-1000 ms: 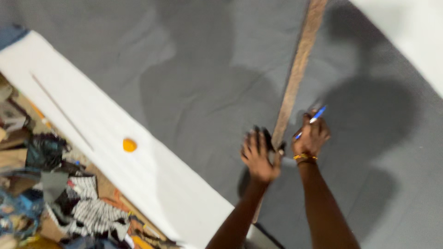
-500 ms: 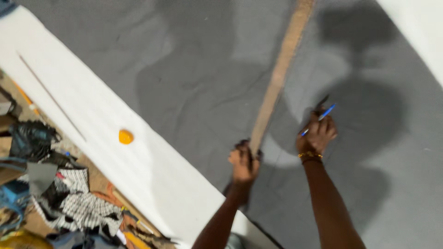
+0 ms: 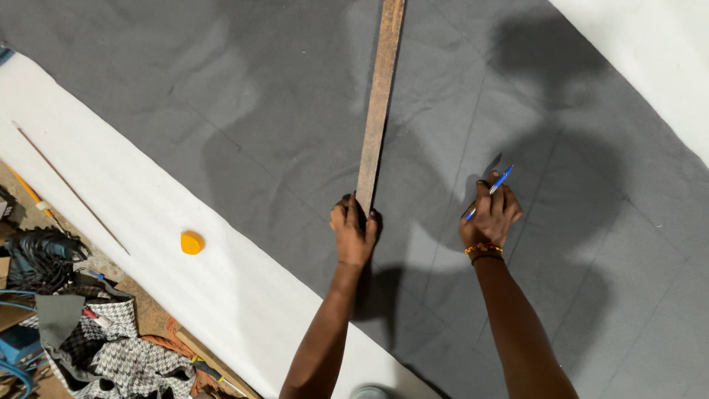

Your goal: The person kneels on the floor beside a large gray fabric panel laid over white sheeting and marks straight guide lines on the fabric. They hold a long wooden straightedge against the fabric, reposition it across the panel, and draw lines along it with a blue pen, working across different areas of the fabric.

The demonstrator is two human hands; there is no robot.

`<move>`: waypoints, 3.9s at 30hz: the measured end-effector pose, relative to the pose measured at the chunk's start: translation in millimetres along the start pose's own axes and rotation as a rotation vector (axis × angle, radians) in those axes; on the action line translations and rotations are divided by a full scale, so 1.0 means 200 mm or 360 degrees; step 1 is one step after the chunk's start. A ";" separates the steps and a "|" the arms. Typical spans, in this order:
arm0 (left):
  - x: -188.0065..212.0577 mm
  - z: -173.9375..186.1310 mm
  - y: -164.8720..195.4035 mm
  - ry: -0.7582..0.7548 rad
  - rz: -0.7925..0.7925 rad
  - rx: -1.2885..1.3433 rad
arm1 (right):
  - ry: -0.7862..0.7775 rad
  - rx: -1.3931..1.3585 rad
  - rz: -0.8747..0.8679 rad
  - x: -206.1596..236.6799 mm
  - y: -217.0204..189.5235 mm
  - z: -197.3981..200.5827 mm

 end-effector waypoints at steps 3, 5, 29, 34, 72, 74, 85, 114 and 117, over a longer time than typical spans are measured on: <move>-0.01 -0.02 0.02 0.0028 -0.0048 -0.0028 | 0.0046 -0.0030 0.0041 0.01 0.00 0.00; -0.02 -0.02 0.02 0.0007 -0.0045 -0.0046 | 0.0038 0.0053 0.0014 0.01 0.00 0.00; 0.12 0.11 0.01 -0.0073 0.0076 -0.0055 | 0.0080 0.0070 0.0065 0.04 0.06 -0.07; 0.70 0.26 -0.07 -0.0185 0.0224 -0.0260 | 0.0092 0.0004 0.0156 0.07 0.05 -0.06; 0.94 0.15 -0.23 -0.0079 0.0235 -0.0074 | 0.0276 -0.0035 0.0150 0.07 0.10 -0.14; 0.92 0.15 -0.22 -0.0088 0.0227 -0.0081 | 0.0173 -0.0035 0.0138 0.07 0.09 -0.13; 0.84 0.19 -0.17 -0.0171 0.0293 -0.0097 | 0.0154 -0.0055 0.0108 0.03 0.02 -0.03; -0.85 0.22 0.14 -0.0873 0.1397 -0.0015 | 0.0177 -0.0341 0.0038 -0.10 -0.05 0.11; -0.84 0.22 0.13 -0.0843 0.1336 0.0044 | 0.0222 -0.0726 0.0007 -0.31 -0.15 0.18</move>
Point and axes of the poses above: each hand's wrist, its own x-axis away from the middle knuckle, its own z-axis out of the back of the hand, y = z × x, the point moved 3 cm from there along -x, towards the middle knuckle, and after that the axes turned 8 degrees about -y, right-handed, at the moved point
